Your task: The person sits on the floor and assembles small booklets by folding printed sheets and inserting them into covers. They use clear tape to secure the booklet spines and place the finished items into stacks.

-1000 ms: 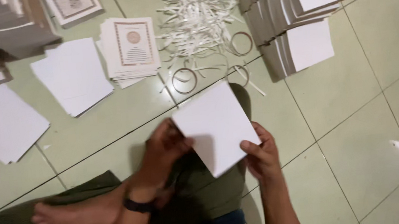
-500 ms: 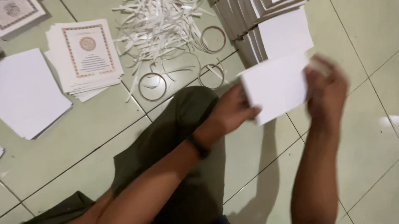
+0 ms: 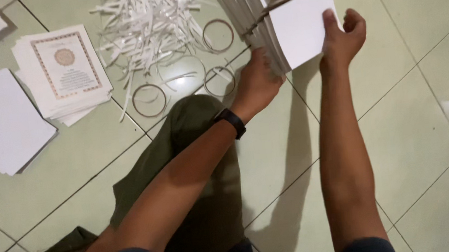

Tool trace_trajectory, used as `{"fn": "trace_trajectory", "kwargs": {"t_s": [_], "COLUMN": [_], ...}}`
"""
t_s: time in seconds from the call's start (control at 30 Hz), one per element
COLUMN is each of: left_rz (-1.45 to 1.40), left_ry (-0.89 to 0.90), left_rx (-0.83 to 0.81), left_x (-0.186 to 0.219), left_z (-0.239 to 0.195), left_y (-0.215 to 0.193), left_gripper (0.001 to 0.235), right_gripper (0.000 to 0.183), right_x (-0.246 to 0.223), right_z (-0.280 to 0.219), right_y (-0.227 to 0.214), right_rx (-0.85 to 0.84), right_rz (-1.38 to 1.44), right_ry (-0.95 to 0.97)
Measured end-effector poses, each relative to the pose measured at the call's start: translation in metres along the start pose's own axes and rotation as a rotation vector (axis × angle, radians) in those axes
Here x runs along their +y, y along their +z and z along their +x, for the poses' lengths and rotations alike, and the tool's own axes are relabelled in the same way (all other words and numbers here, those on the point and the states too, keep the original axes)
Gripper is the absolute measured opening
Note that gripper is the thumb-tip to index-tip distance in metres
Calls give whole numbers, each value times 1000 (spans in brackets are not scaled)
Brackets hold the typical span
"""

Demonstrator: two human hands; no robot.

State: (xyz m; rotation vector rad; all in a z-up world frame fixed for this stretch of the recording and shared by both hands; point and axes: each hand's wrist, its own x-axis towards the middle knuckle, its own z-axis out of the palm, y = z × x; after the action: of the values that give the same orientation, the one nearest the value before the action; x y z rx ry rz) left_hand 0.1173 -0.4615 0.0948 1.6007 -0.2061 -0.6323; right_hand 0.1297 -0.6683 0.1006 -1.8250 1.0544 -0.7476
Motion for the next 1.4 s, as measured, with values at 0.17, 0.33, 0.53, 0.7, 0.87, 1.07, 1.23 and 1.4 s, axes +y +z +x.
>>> {"fn": "trace_trajectory", "kwargs": {"t_s": [0.17, 0.33, 0.53, 0.7, 0.87, 1.07, 1.23, 1.4], "left_rz": [875, 1324, 1153, 1135, 1077, 1070, 1130, 858], "left_ry": [275, 468, 768, 691, 672, 660, 392, 561], "left_rx": [-131, -21, 210, 109, 92, 184, 442, 224], "left_x": [-18, -42, -51, -51, -52, -71, -54, -66], "left_z": [-28, -79, -84, -87, -86, -78, -116, -174], "left_y": [-25, -60, -49, -52, -48, -40, -57, -90], "left_gripper": [36, 9, 25, 17, 18, 12, 29, 53], "right_gripper": [48, 47, 51, 63, 66, 66, 57, 50], "right_x": [20, 2, -18, -2, 22, 35, 58, -25], "right_z": [-50, -115, -112, -98, -80, -75, -140, -287], "right_y": [0, -19, -31, -44, -44, -43, -20, 2], "right_rx": [104, -39, -205, -307, -286, -249, -315, -697], "right_rz": [618, 510, 281, 377, 573, 758, 651, -175], "right_ry": [406, 380, 203, 293, 372, 445, 438, -207]}}
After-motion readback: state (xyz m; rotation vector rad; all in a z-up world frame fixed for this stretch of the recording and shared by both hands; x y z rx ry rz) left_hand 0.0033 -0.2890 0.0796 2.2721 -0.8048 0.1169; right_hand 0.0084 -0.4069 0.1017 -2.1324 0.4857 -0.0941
